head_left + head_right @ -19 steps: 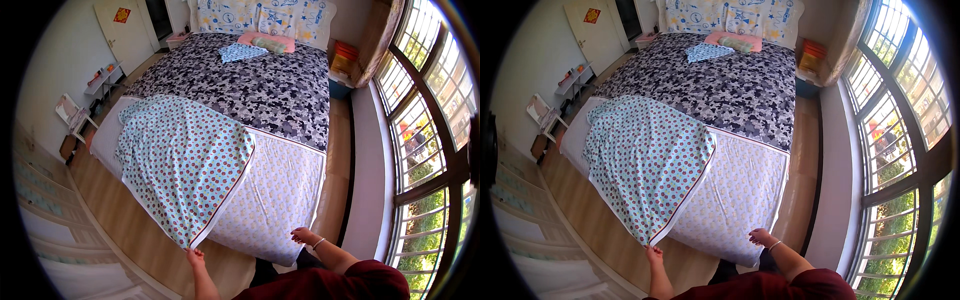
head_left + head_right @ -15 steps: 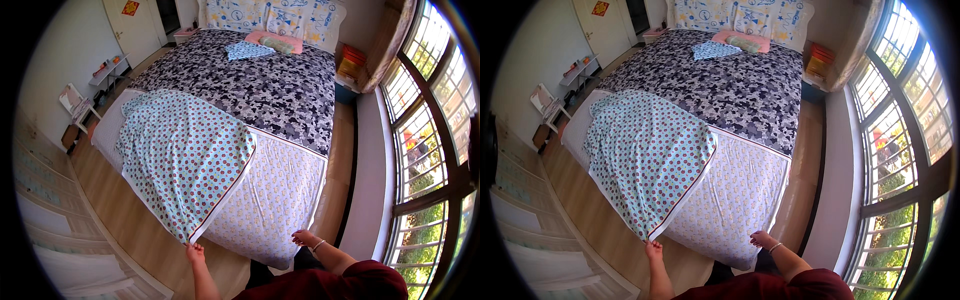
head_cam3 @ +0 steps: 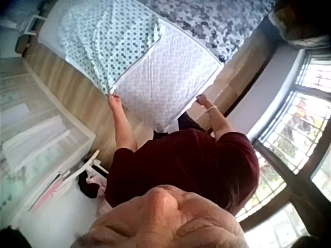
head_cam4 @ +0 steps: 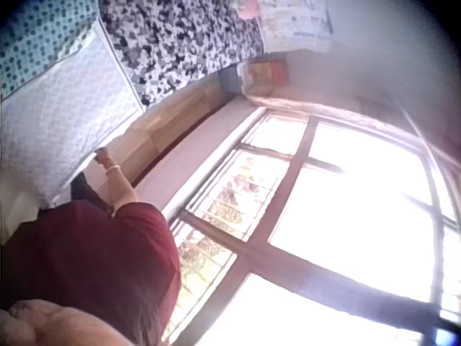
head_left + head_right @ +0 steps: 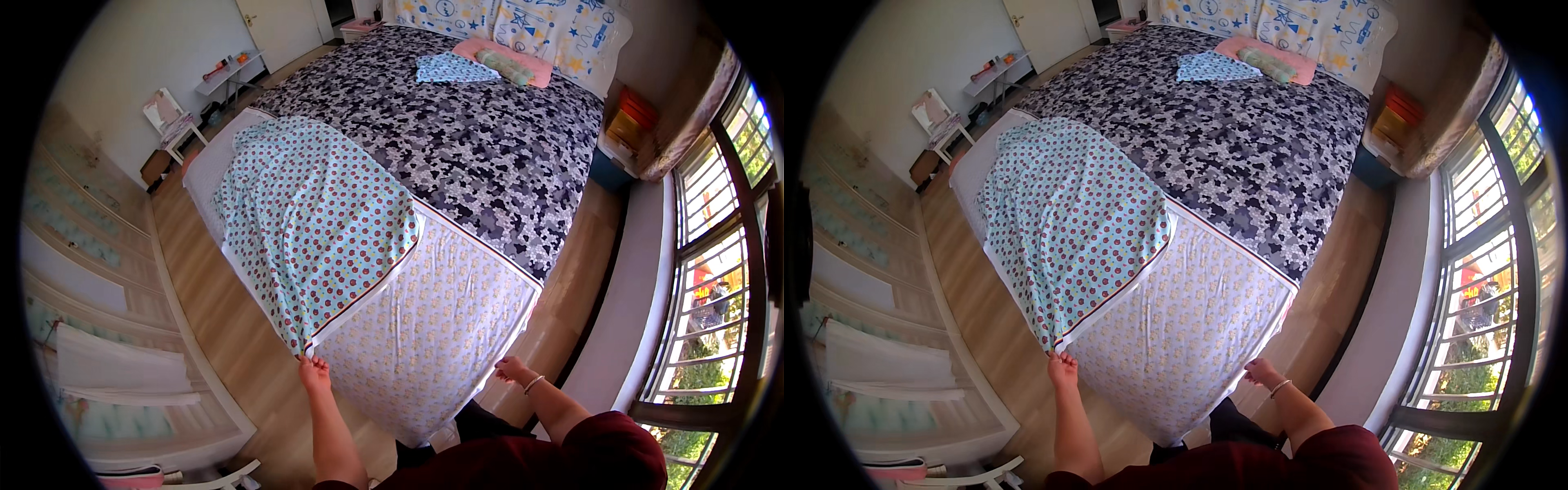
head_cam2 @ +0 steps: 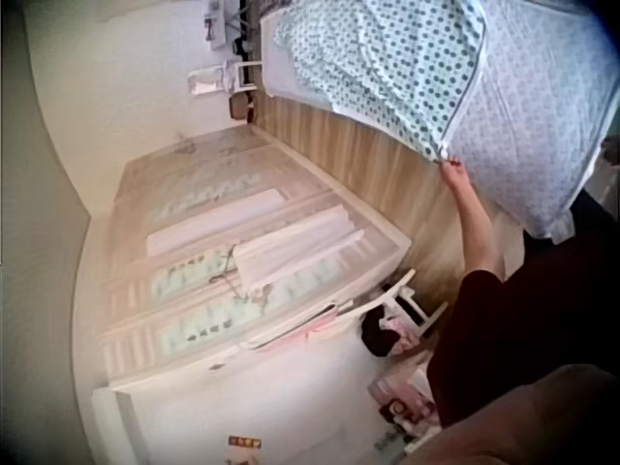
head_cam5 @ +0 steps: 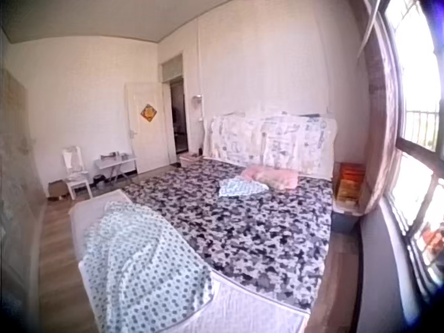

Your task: The person folds a patterned sheet on a bed by hand, carries it to a chair, and then returns to the bed to fold more of the sheet.

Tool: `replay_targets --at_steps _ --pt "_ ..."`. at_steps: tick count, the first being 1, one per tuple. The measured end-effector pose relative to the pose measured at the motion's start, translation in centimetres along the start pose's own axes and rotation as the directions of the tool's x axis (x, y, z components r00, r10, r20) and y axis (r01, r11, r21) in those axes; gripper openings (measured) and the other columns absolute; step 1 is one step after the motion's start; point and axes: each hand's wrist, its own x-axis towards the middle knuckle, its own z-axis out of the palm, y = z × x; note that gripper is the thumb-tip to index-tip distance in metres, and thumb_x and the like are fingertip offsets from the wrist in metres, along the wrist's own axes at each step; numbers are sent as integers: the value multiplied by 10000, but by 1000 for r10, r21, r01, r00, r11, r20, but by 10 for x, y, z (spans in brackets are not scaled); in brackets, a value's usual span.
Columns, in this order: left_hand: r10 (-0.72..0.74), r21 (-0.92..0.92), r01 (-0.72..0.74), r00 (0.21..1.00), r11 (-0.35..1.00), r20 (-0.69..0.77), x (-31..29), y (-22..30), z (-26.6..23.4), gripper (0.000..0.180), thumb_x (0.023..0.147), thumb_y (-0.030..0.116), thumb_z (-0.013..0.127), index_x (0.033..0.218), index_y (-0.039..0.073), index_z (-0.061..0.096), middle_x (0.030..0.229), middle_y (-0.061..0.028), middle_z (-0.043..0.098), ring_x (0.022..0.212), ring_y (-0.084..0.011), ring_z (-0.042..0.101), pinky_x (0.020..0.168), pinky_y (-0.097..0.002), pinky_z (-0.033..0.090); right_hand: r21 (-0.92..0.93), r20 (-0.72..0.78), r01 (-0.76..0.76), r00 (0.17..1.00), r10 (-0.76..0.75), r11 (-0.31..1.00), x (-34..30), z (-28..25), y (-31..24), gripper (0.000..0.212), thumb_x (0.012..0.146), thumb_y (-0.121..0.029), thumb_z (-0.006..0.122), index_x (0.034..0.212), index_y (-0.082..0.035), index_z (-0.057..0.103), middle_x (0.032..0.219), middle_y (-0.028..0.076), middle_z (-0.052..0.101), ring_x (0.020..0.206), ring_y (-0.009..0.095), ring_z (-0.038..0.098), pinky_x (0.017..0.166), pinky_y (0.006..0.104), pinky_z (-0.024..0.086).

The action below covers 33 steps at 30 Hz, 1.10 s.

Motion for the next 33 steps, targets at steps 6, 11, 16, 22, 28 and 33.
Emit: replay_targets --at_steps 6,11,16,22,28,33 --pt "38 68 -37 999 997 -8 -23 6 16 223 855 361 372 800 145 381 574 25 371 483 -107 343 453 -254 317 45 -66 -55 996 58 997 -7 -38 23 155 791 -158 447 819 -46 551 609 62 577 437 111 502 364 246 395" --pt "17 -32 -16 1000 999 9 -31 5 6 203 859 360 359 812 163 378 581 27 366 486 -102 334 451 -251 313 -45 5 5 1000 -5 999 -15 -19 15 164 787 -184 458 818 -49 547 609 56 578 436 112 502 371 240 401" --pt "36 -119 -27 996 993 81 -17 4 -20 197 861 356 353 810 167 376 581 29 365 487 -100 325 451 -250 315 -158 137 80 989 -58 984 -15 -9 -25 183 775 -206 497 817 -35 548 615 73 568 418 117 481 348 235 378" --pt "118 -89 -122 992 989 -49 -9 12 -8 230 848 372 380 817 147 413 578 32 379 480 -98 342 446 -240 313 -108 149 115 984 -98 987 29 -32 -101 186 764 -189 491 828 -27 554 647 71 582 458 118 500 368 238 394" --pt "321 162 -279 870 946 -374 27 3 -20 306 810 394 443 938 118 475 748 5 474 624 -106 433 503 -231 337 -172 132 196 976 -174 965 82 -54 -217 170 775 -230 489 828 -87 565 648 15 589 495 68 509 411 215 385" --pt "384 265 -281 741 922 -551 11 3 4 424 812 398 416 1122 110 422 1082 -11 446 961 -166 419 759 -306 328 -167 89 271 962 -259 948 133 -40 -307 180 758 -191 475 826 -58 577 641 34 597 452 80 499 386 210 372"
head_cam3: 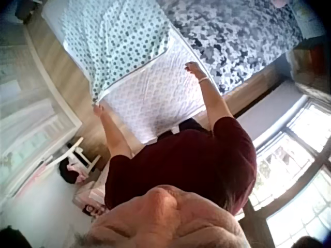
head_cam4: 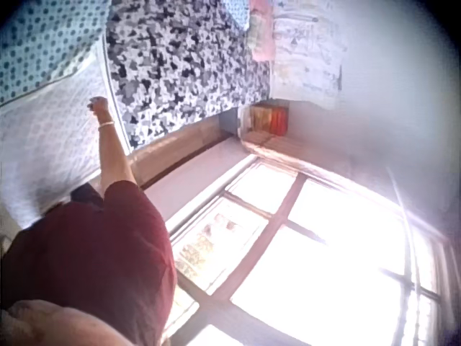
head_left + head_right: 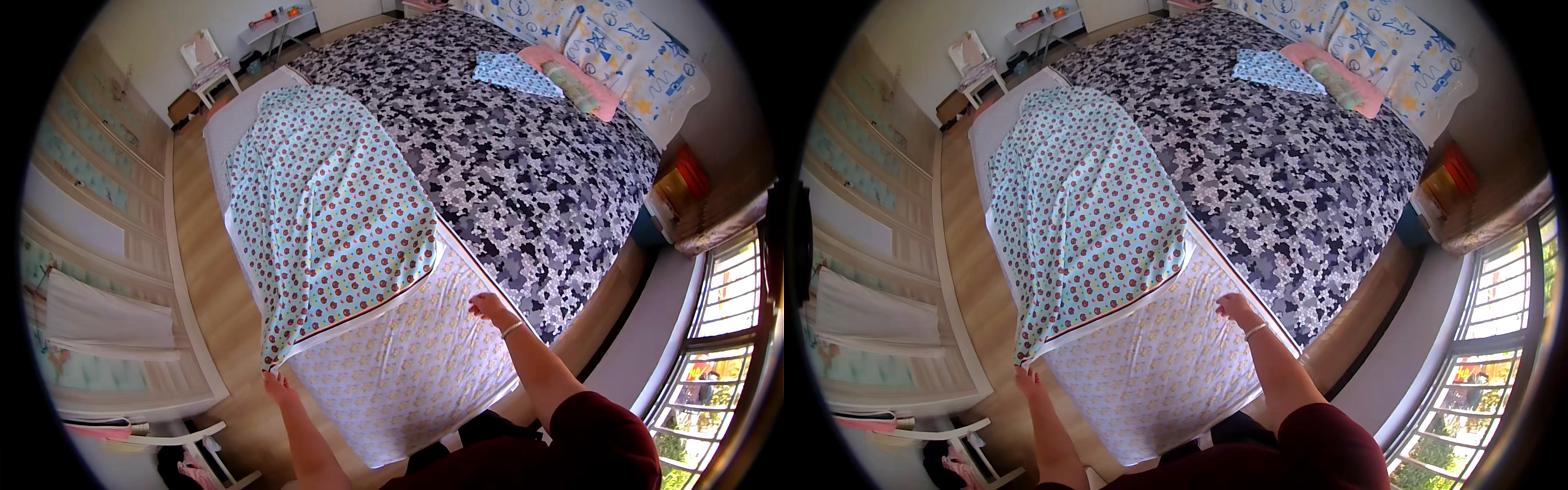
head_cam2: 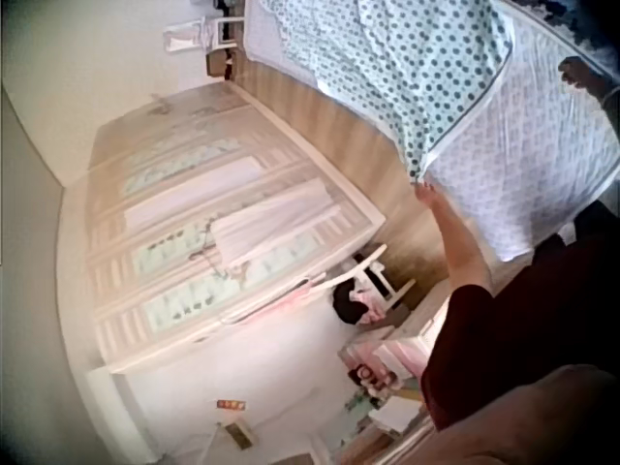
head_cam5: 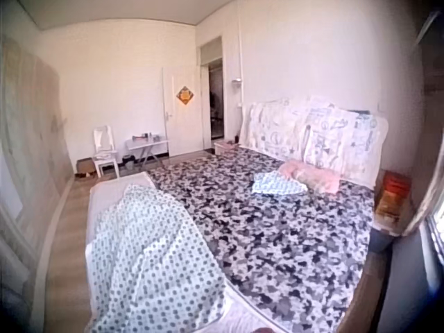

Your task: The person folds a patterned sheet on a bed by hand, carries it to a chair, and then returns to the bed to fold more of the sheet.

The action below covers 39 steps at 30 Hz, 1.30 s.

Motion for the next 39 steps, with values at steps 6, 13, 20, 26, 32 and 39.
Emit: replay_targets --at_steps 6,13,20,26,32,39 --pt "7 -13 -7 1000 1000 18 15 -17 5 424 814 408 401 1124 119 420 1098 -1 442 1010 -174 400 843 -329 285 -102 -156 296 938 -309 950 93 14 -36 201 781 -205 456 873 -50 544 677 95 593 572 156 579 537 288 444" --pt "-58 -119 62 998 991 36 27 -20 26 352 825 367 408 1050 100 453 998 0 496 907 -134 436 828 -328 302 -633 -310 94 878 -363 768 98 41 -115 256 784 -193 387 1017 -148 483 937 142 563 881 287 537 752 385 405" --pt "-88 -97 88 996 991 6 28 -29 33 325 827 370 417 1002 102 466 939 11 515 854 -123 460 775 -327 321 -795 -311 -28 877 -366 607 108 62 -134 225 739 -197 460 925 -96 535 1016 101 520 996 255 463 819 429 332" --pt "-93 -131 94 996 987 13 30 -26 28 301 822 367 425 975 115 481 901 17 525 824 -122 467 749 -316 320 -730 -277 25 903 -328 683 132 33 -122 268 759 -253 423 875 -43 545 909 169 562 838 319 549 747 405 424" --pt "-65 -178 45 992 983 -108 38 6 -22 313 820 358 431 997 105 483 907 1 534 851 -132 475 734 -301 338 405 -245 116 969 -15 907 91 -34 -91 170 744 -165 431 810 -32 515 756 78 546 633 150 552 522 289 497" --pt "11 -413 31 995 910 100 -10 41 -61 322 847 281 391 1081 69 452 975 -42 540 873 -157 525 684 -276 444 599 -603 490 797 -46 634 2 -126 -71 162 712 -176 417 632 -38 447 629 43 447 564 126 462 445 267 436"
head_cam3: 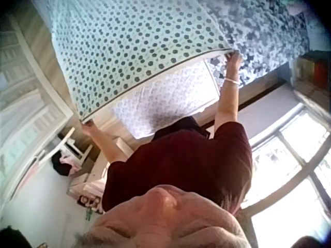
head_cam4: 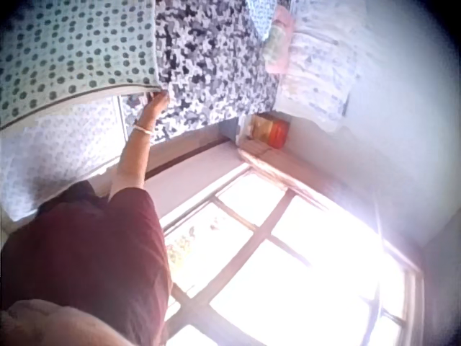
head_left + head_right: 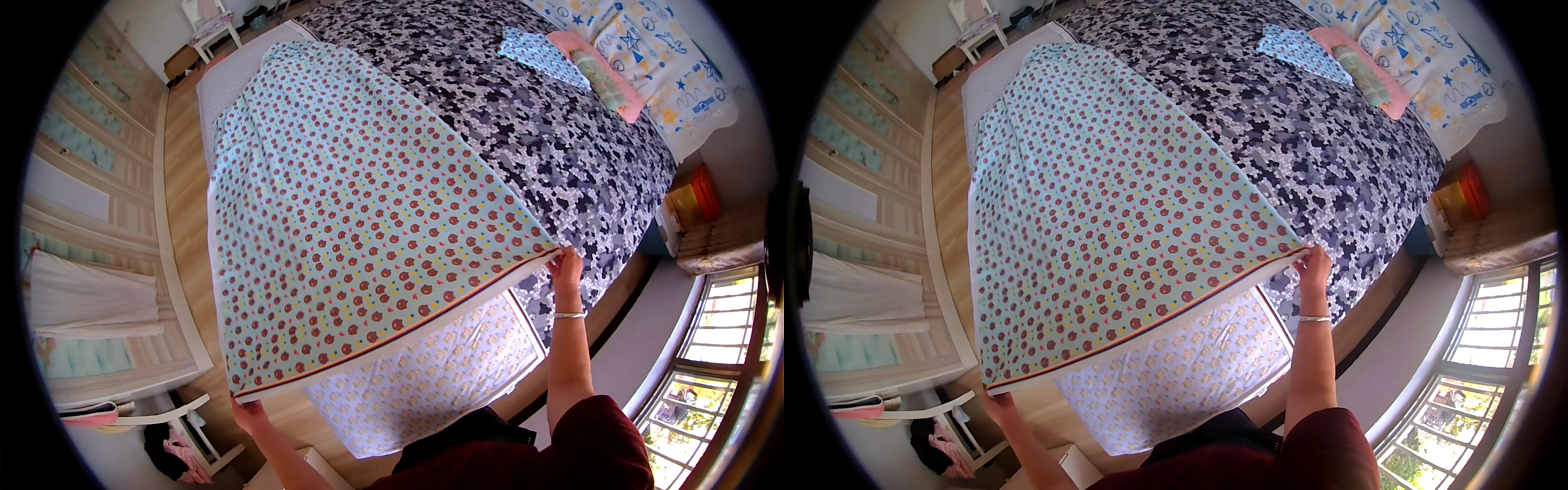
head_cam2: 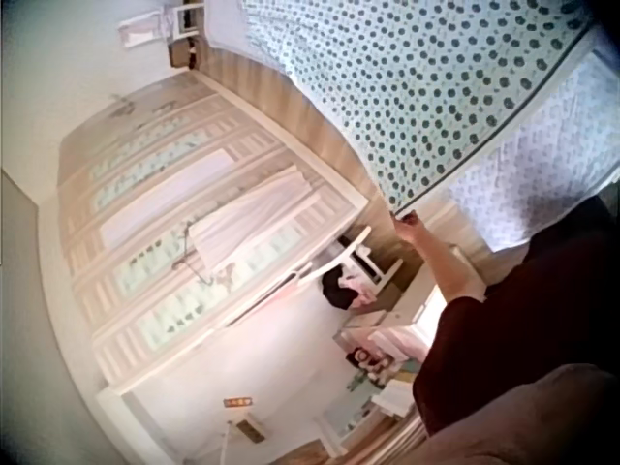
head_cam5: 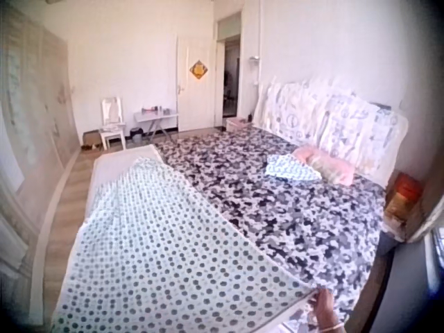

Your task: The person folds a patterned sheet on a bed by hand, carries it to a chair, and then returns to the bed to fold more of the sheet.

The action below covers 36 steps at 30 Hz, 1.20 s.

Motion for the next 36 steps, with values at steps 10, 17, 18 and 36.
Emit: replay_targets --at_steps 10,17,18,36 --pt "-373 367 407 913 837 -162 -82 -78 -141 220 826 309 393 859 105 467 671 -33 527 493 -163 483 373 -273 336 -108 -68 -10 998 3 994 10 -98 26 168 741 -158 408 586 -92 400 519 7 403 419 92 398 309 218 255" --pt "-419 624 480 871 617 -255 -151 -96 -160 232 813 312 389 835 92 458 620 -58 493 460 -162 464 351 -264 323 -46 -69 -84 994 80 995 19 -175 36 202 764 -188 398 585 -94 404 460 8 393 335 76 352 265 205 253" --pt "-426 649 464 875 603 -230 -158 -100 -168 237 811 315 389 836 90 461 617 -61 492 458 -161 462 349 -262 323 -62 -64 -85 995 81 994 21 -187 35 208 765 -185 393 578 -94 401 447 8 384 324 77 343 260 208 254" --pt "-508 800 589 726 111 -464 -205 -126 -223 380 809 407 355 861 47 464 650 -102 465 516 -214 466 417 -355 377 -380 -342 -254 932 120 890 40 -282 35 279 785 -233 393 574 -62 455 438 27 395 317 123 347 276 260 270"
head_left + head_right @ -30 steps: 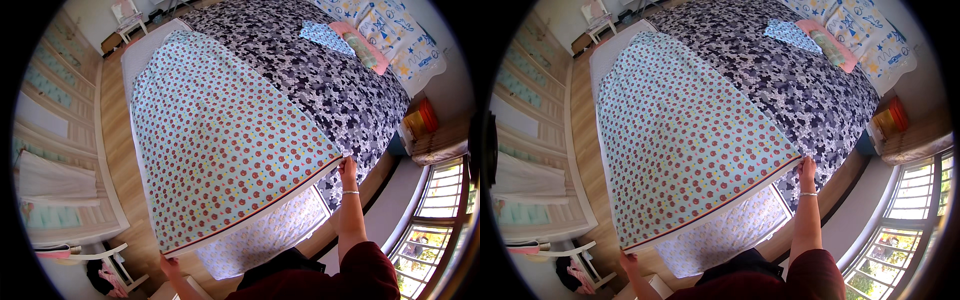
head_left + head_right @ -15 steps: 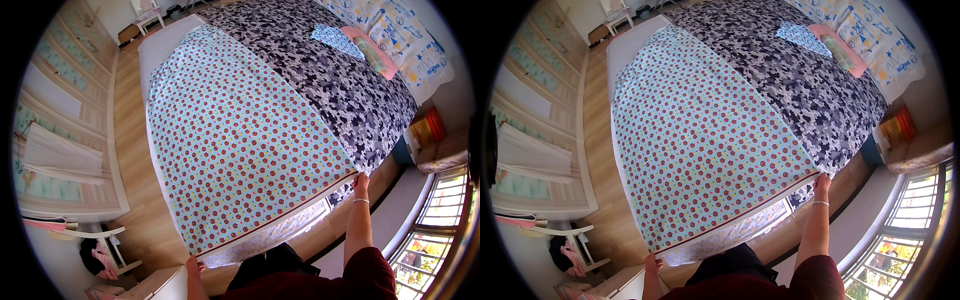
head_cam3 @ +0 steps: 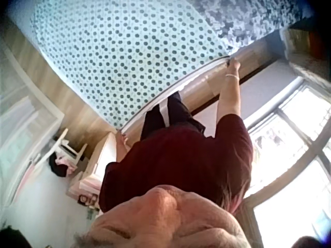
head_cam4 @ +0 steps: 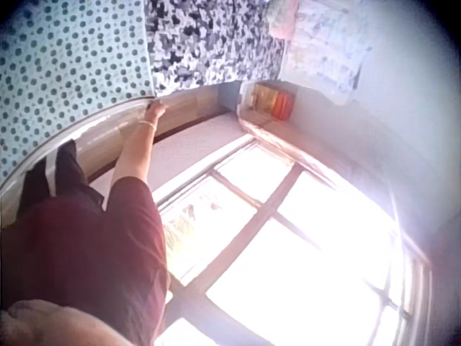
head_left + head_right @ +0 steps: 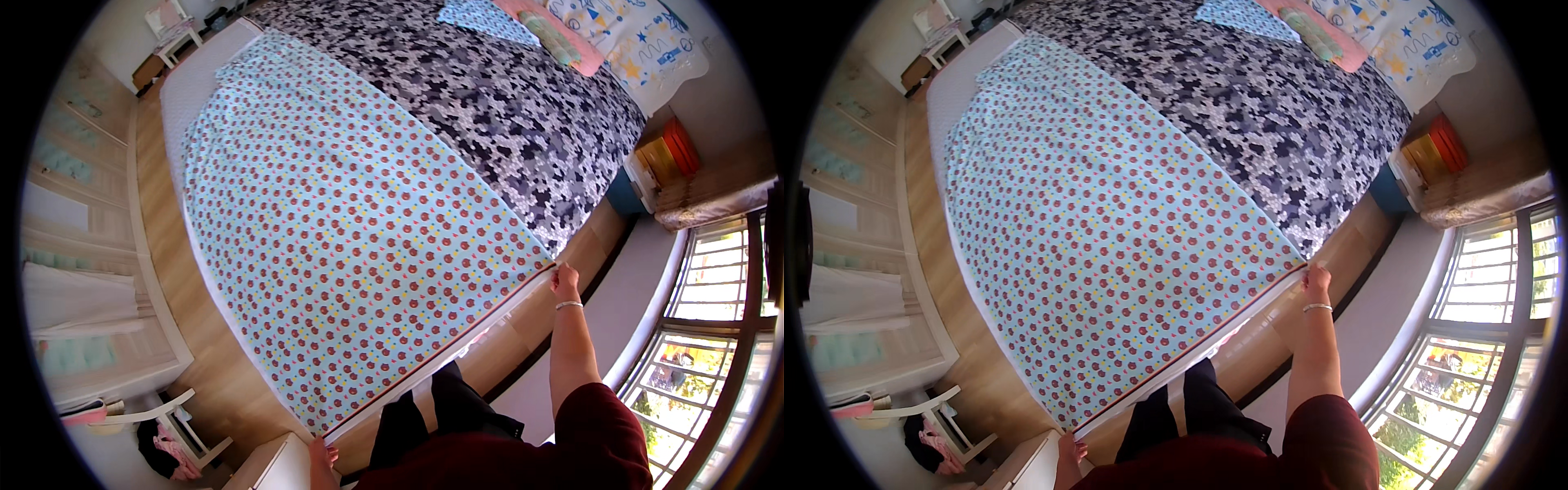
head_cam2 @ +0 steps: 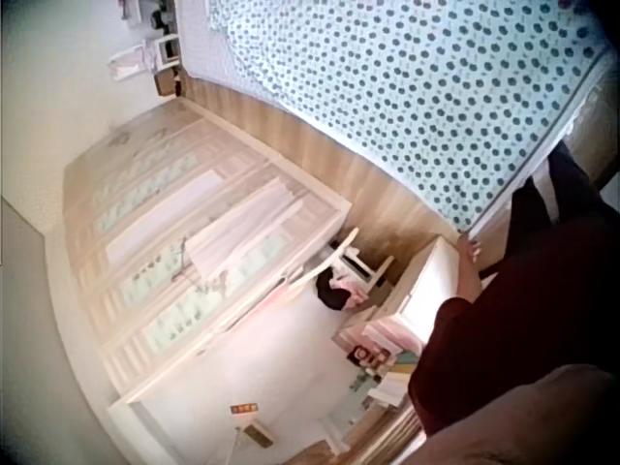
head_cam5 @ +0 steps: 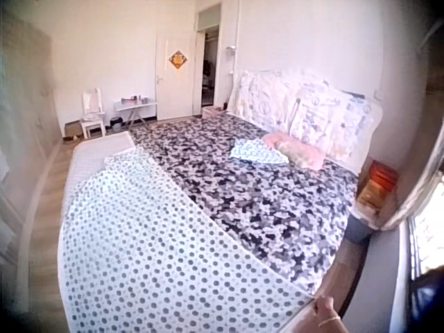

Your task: The person folds a patterned sheet on a bed by hand, carries it to a chair, and then returns to the bed to fold more of the sheet.

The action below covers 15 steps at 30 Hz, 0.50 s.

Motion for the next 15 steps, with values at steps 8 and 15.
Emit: replay_targets --at_steps 8,15 --pt "-49 -45 44 992 998 -113 -5 11 14 328 828 369 333 832 66 458 570 -77 424 406 -184 399 352 -294 279 -26 181 -88 979 91 996 17 20 24 144 774 -168 418 732 -52 493 550 46 480 424 133 460 373 255 393" --pt "-115 -108 102 985 989 -127 -14 17 25 279 845 329 308 728 101 416 486 -3 301 336 -114 241 326 -261 182 -538 284 432 901 -327 723 40 29 37 298 716 -301 474 922 -100 553 833 126 584 753 243 569 641 331 452"
